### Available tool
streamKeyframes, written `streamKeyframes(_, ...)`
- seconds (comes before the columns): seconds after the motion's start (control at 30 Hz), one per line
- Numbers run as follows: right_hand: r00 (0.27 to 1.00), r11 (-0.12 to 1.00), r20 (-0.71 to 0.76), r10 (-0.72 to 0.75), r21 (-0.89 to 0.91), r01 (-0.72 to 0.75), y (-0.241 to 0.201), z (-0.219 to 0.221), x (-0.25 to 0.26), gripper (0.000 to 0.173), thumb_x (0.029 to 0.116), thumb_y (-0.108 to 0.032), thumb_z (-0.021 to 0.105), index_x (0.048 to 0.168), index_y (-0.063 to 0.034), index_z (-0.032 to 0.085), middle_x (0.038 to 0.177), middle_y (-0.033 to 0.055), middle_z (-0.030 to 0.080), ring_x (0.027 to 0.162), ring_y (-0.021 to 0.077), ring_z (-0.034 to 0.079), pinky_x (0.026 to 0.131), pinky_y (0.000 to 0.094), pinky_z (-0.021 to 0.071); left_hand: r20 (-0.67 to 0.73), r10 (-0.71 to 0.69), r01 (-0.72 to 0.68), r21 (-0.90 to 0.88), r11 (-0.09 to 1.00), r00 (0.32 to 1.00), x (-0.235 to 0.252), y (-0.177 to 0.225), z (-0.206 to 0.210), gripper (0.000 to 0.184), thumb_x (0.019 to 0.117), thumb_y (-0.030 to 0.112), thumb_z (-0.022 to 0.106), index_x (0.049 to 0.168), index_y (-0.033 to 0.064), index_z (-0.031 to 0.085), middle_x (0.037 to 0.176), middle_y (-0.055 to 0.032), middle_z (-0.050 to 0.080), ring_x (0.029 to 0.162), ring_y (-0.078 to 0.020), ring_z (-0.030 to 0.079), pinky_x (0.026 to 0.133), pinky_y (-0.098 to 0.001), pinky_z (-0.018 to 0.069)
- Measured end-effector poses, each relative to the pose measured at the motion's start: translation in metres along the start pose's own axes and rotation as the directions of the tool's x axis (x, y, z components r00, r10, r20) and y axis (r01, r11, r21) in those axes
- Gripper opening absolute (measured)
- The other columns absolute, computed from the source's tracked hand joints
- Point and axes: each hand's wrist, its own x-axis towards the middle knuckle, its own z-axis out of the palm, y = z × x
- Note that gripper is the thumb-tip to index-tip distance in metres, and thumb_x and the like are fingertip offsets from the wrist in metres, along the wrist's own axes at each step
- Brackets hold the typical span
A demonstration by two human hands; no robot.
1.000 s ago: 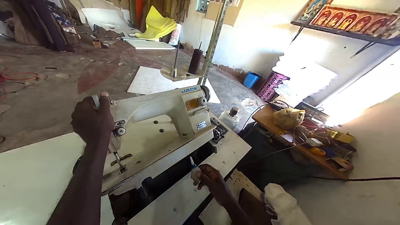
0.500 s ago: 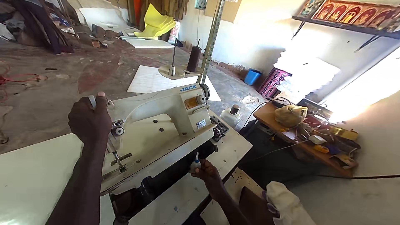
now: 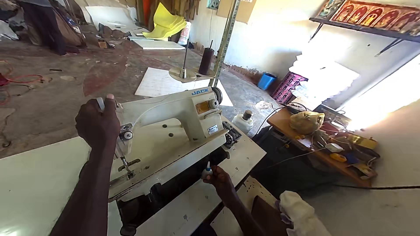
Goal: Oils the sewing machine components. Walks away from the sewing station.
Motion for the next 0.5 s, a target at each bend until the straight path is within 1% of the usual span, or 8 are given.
streamKeyframes(0.1, 1.0, 0.996, -0.001, 0.017, -0.09, -0.017, -0.002, -0.011, -0.001, 0.03, 0.0984, -0.006, 0.062, 0.124, 0.0086, 0.058, 0.109, 0.0161, 0.07, 0.096, 0.0255, 0.072, 0.087, 0.0413, 0.0622, -0.005, 0.004, -0.004, 0.012, 1.0, 1.0, 0.001, -0.001, 0.001, 0.072, 0.0992, 0.069, 0.041, 0.108, 0.0013, 0.065, 0.106, -0.028, 0.065, 0.105, -0.0464, 0.063, 0.084, -0.0699, 0.0442)
streamKeyframes(0.17, 0.999, 0.967, -0.015, 0.032, -0.251, -0.035, -0.002, -0.023, 0.0, 0.028, 0.0989, -0.01, 0.062, 0.122, 0.0048, 0.061, 0.106, 0.0128, 0.072, 0.094, 0.022, 0.072, 0.086, 0.0389, 0.0623, -0.005, 0.002, -0.002, 0.005, 1.0, 1.0, 0.001, -0.001, 0.001, 0.072, 0.0989, 0.069, 0.042, 0.108, 0.0014, 0.065, 0.108, -0.0276, 0.065, 0.106, -0.0457, 0.062, 0.085, -0.0696, 0.044)
streamKeyframes(0.2, 0.999, 0.929, -0.03, 0.029, -0.369, -0.038, -0.002, -0.03, 0.003, 0.027, 0.0994, -0.014, 0.062, 0.122, 0.0016, 0.063, 0.105, 0.0102, 0.072, 0.093, 0.0194, 0.072, 0.085, 0.0375, 0.0617, -0.001, -0.003, 0.003, 0.0, 1.0, 1.0, 0.001, 0.0, 0.001, 0.072, 0.0988, 0.069, 0.042, 0.109, 0.0015, 0.065, 0.109, -0.0275, 0.065, 0.107, -0.0456, 0.062, 0.086, -0.0697, 0.0439)
streamKeyframes(0.23, 0.999, 0.866, -0.045, 0.015, -0.499, -0.035, -0.002, -0.037, 0.006, 0.027, 0.0998, -0.017, 0.061, 0.121, -0.0013, 0.065, 0.103, 0.0083, 0.072, 0.092, 0.0175, 0.071, 0.085, 0.0373, 0.0605, 0.006, -0.008, 0.008, -0.003, 1.0, 1.0, 0.001, 0.001, 0.0, 0.072, 0.0988, 0.069, 0.042, 0.11, 0.0017, 0.066, 0.111, -0.0276, 0.065, 0.109, -0.0456, 0.062, 0.087, -0.0699, 0.0437)
streamKeyframes(0.27, 0.998, 0.779, -0.056, -0.005, -0.627, -0.031, -0.004, -0.043, 0.009, 0.026, 0.1003, -0.019, 0.06, 0.12, -0.0033, 0.066, 0.103, 0.0079, 0.072, 0.092, 0.0177, 0.071, 0.086, 0.0389, 0.0595, 0.012, -0.008, 0.008, -0.001, 1.0, 1.0, 0.0, 0.001, -0.001, 0.072, 0.099, 0.069, 0.041, 0.11, 0.0016, 0.065, 0.11, -0.0276, 0.065, 0.108, -0.0456, 0.062, 0.087, -0.0698, 0.0437)
streamKeyframes(0.33, 0.998, 0.592, -0.03, -0.063, -0.806, 0.013, -0.01, -0.051, 0.017, 0.022, 0.1004, -0.016, 0.06, 0.116, -0.0036, 0.069, 0.103, 0.0115, 0.071, 0.094, 0.0234, 0.07, 0.088, 0.0455, 0.0571, 0.022, 0.001, -0.001, 0.006, 1.0, 1.0, 0.0, 0.002, -0.002, 0.073, 0.0994, 0.069, 0.04, 0.108, 0.0002, 0.065, 0.106, -0.0289, 0.065, 0.106, -0.0477, 0.063, 0.084, -0.0711, 0.0444)
streamKeyframes(0.4, 0.997, 0.44, 0.011, -0.072, -0.897, 0.042, -0.013, -0.056, 0.028, 0.02, 0.0987, -0.013, 0.06, 0.114, -0.0048, 0.07, 0.108, 0.0135, 0.071, 0.099, 0.0281, 0.07, 0.091, 0.0501, 0.0566, 0.028, 0.001, -0.002, 0.016, 1.0, 1.0, 0.002, 0.002, -0.002, 0.074, 0.0993, 0.069, 0.039, 0.109, 0.0004, 0.065, 0.107, -0.0292, 0.066, 0.106, -0.0482, 0.063, 0.085, -0.0715, 0.0449)
streamKeyframes(0.5, 0.999, 0.239, 0.038, 0.013, -0.971, 0.034, -0.014, -0.057, 0.047, 0.022, 0.0985, -0.012, 0.059, 0.116, -0.0059, 0.071, 0.118, 0.0152, 0.069, 0.107, 0.0331, 0.068, 0.093, 0.0523, 0.0555, 0.026, 0.01, -0.011, 0.018, 1.0, 1.0, 0.002, 0.001, -0.002, 0.074, 0.0999, 0.069, 0.039, 0.108, -0.0003, 0.065, 0.106, -0.0295, 0.065, 0.106, -0.0476, 0.063, 0.084, -0.0711, 0.0447)
